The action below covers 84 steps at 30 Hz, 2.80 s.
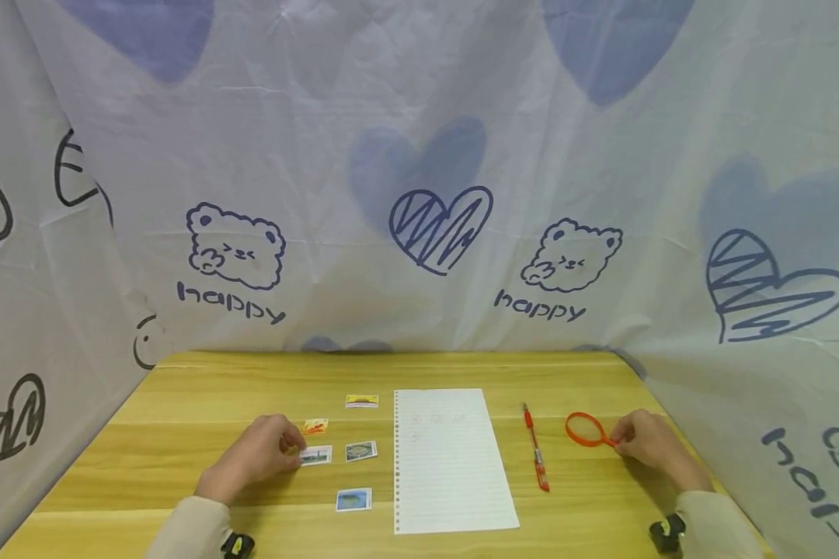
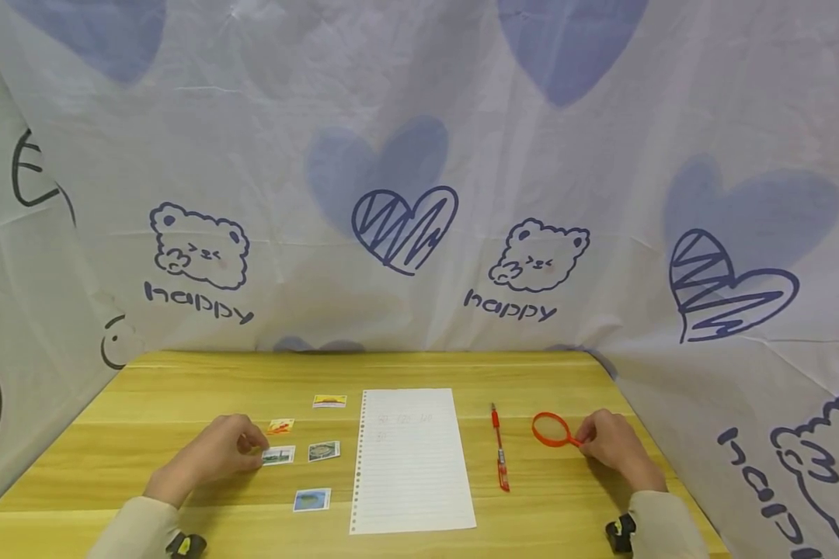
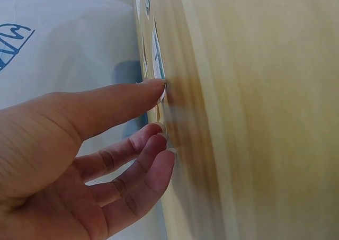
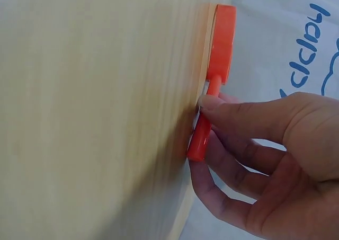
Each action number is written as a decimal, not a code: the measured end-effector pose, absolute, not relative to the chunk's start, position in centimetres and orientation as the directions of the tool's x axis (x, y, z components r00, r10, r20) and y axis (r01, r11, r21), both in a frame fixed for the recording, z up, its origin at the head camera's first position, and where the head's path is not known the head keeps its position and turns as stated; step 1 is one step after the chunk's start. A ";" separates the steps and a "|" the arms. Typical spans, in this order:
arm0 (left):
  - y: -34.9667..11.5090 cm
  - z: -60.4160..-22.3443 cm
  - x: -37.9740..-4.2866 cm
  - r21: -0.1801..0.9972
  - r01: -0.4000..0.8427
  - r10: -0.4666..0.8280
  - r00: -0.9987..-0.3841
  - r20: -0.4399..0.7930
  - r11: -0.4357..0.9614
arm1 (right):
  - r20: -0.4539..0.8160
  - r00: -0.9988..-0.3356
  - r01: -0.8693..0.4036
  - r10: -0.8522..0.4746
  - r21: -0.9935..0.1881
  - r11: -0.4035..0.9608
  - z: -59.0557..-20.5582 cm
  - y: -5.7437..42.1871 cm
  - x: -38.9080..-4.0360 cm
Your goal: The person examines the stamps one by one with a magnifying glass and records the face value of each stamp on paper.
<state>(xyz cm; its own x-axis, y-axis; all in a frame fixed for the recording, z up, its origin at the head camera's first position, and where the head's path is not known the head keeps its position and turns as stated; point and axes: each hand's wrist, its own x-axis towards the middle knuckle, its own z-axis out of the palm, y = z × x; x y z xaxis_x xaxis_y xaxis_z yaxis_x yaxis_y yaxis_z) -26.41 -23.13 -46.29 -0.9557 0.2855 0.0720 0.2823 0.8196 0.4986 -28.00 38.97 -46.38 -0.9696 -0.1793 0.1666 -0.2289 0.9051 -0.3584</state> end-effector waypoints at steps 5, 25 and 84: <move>-23.1 -46.3 -26.4 0.504 0.279 0.285 -0.956 0.068 0.817 | 0.190 -0.966 -0.233 -0.175 -0.352 0.907 -46.6 39.0 -28.1; -23.1 -46.3 -26.6 0.508 0.267 0.282 -0.958 0.050 0.819 | 0.210 -0.950 -0.301 -0.233 -0.406 0.863 -43.2 31.8 -29.6; -23.0 -46.0 -26.4 0.511 0.266 0.282 -0.958 0.049 0.817 | 0.191 -0.839 -0.528 -0.509 -0.510 0.679 -42.8 10.4 -31.2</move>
